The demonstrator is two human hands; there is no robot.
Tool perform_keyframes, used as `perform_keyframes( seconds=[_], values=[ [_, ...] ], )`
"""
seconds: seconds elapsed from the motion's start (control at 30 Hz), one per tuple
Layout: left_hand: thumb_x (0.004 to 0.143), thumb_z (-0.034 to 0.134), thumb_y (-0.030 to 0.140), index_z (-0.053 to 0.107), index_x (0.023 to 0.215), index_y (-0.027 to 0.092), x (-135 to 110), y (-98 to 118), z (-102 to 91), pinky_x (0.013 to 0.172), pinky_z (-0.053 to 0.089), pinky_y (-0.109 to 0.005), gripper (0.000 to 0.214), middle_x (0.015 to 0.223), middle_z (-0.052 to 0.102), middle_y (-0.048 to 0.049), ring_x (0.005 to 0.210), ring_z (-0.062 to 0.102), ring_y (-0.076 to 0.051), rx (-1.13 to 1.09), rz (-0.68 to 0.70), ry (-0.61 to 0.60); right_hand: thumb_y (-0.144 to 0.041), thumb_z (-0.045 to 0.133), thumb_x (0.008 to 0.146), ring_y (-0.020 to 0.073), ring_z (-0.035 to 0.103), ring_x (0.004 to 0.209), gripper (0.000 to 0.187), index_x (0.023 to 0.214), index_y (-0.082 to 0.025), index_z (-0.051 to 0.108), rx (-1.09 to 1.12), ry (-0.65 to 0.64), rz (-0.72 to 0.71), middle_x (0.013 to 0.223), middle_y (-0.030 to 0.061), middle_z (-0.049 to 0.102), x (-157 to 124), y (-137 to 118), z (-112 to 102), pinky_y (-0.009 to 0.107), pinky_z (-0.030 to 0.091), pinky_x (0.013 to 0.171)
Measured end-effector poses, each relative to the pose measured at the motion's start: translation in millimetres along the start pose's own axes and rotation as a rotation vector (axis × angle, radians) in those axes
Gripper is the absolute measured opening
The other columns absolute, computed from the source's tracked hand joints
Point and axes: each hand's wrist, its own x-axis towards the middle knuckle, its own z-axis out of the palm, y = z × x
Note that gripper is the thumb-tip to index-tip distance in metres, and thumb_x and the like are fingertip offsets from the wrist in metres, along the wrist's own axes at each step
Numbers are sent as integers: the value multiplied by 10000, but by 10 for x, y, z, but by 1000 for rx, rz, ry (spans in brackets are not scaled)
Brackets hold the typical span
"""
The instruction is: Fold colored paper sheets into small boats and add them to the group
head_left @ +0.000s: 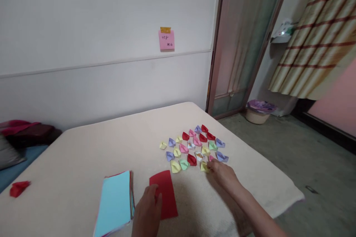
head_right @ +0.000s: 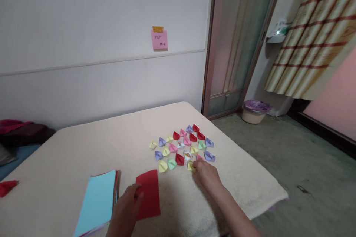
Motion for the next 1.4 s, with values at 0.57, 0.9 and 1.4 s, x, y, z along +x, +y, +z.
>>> perform_keyframes(
  seconds=[0.57, 0.9, 1.4],
  values=[
    [842, 418, 59, 555, 1217, 144, -149, 260, 359, 847, 421, -451, 408, 1200, 595, -169, 1072, 548, -323, 516, 40, -378, -180, 494, 760, 228, 636, 918, 342, 1070, -204, 637, 324, -97, -299, 1067, 65, 687, -402, -909, 440, 304, 420, 783],
    [804, 420, 9, 651, 964, 147, -78, 235, 426, 709, 431, -356, 313, 934, 672, -138, 844, 629, -260, 379, -5, -231, -203, 481, 795, 247, 646, 884, 269, 993, -192, 664, 291, -117, -294, 985, 87, 707, -425, -897, 322, 324, 414, 746],
    [737, 668, 265, 645, 870, 154, -9, 309, 1, 711, 466, -272, 175, 857, 681, -55, 775, 616, -165, -1604, -384, 2, -464, 575, 789, 221, 644, 791, 369, 978, -157, 654, 1687, -264, -111, 884, 78, 701, -471, -1123, 7, 327, 461, 703]
  ],
)
